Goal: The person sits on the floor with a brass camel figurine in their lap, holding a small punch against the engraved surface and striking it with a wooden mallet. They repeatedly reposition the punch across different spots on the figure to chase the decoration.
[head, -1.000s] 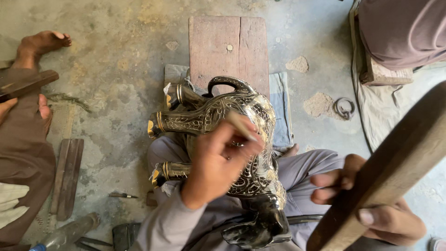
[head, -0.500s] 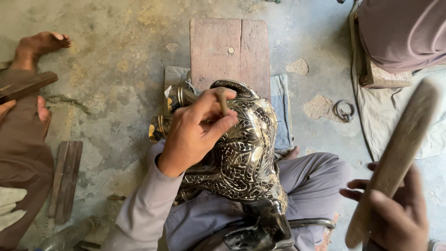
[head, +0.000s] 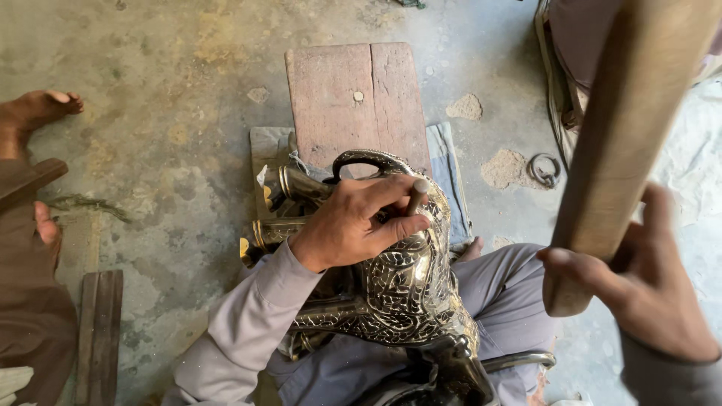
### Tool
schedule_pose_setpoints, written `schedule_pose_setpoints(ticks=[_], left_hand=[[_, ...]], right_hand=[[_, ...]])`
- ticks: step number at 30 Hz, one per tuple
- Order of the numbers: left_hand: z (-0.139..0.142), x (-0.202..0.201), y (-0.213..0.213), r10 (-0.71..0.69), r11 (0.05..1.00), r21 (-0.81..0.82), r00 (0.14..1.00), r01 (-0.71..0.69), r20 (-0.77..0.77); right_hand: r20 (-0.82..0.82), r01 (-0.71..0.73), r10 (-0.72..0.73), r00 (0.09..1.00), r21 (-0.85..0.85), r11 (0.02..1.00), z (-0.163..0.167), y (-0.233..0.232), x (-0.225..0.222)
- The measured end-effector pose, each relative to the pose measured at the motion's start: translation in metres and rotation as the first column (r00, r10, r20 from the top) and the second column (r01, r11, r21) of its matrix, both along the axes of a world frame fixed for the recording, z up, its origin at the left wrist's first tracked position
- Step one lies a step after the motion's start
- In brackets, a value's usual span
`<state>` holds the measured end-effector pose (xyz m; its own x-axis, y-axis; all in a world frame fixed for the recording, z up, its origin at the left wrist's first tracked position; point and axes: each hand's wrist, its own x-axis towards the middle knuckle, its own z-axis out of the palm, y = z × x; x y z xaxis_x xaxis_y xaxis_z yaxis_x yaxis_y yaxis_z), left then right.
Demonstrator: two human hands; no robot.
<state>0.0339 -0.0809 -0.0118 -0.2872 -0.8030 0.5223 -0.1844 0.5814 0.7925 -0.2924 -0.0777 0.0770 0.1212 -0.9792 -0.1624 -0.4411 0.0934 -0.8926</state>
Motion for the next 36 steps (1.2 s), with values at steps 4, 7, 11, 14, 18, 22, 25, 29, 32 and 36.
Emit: schedule_pose_setpoints(ticks=[4,7,11,14,18,22,25,29,32,36], left_hand=[[0.001,0.001,0.0,-0.027,1.0,-0.005,1.0,0.027,0.011],[0.0,-0.001,0.0,-0.016,1.0,0.002,1.0,0.016,0.019],[-0.002,-0.002,-0.001,-0.013,1.0,-0.023,0.999,0.014,0.03],[-0.002,-0.002,-0.001,-0.023,1.0,0.01,0.999,0.023,0.022],[-0.003,-0.001,-0.001,-0.027,0.999,-0.048,0.999,0.025,-0.033],[-0.005,-0.001,-0.001,-0.033,0.999,0.007,0.999,0.034,-0.024],[-0.006,-0.002,-0.003,-0.04,0.999,-0.002,0.998,0.04,-0.044],[-0.007,-0.001,-0.001,-0.039,0.999,0.009,0.998,0.04,-0.042],[-0.005,0.0,-0.001,-0.019,1.0,-0.011,1.0,0.019,-0.018],[-0.001,0.001,-0.002,-0.044,0.999,0.025,0.998,0.045,-0.048]], right_hand=[[-0.589,-0.186,0.195,0.784,0.077,0.979,0.018,-0.027,0.019],[-0.674,-0.283,0.113,0.73,-0.148,0.948,0.027,-0.03,0.031],[-0.765,-0.461,0.163,0.623,-0.191,0.866,0.043,-0.043,0.045],[-0.876,-0.507,0.172,0.452,-0.094,0.857,0.049,-0.055,0.053],[-0.76,-0.43,0.229,0.608,-0.072,0.9,0.049,-0.059,0.06],[-0.796,-0.578,0.178,0.579,-0.246,0.778,0.049,-0.061,0.061],[-0.761,-0.473,0.258,0.596,-0.073,0.878,0.047,-0.065,0.061],[-0.82,-0.467,0.234,0.522,-0.045,0.883,0.045,-0.068,0.065],[-0.896,-0.513,0.219,0.386,-0.011,0.858,0.045,-0.071,0.07],[-0.792,-0.501,0.223,0.568,-0.119,0.857,0.049,-0.071,0.071]])
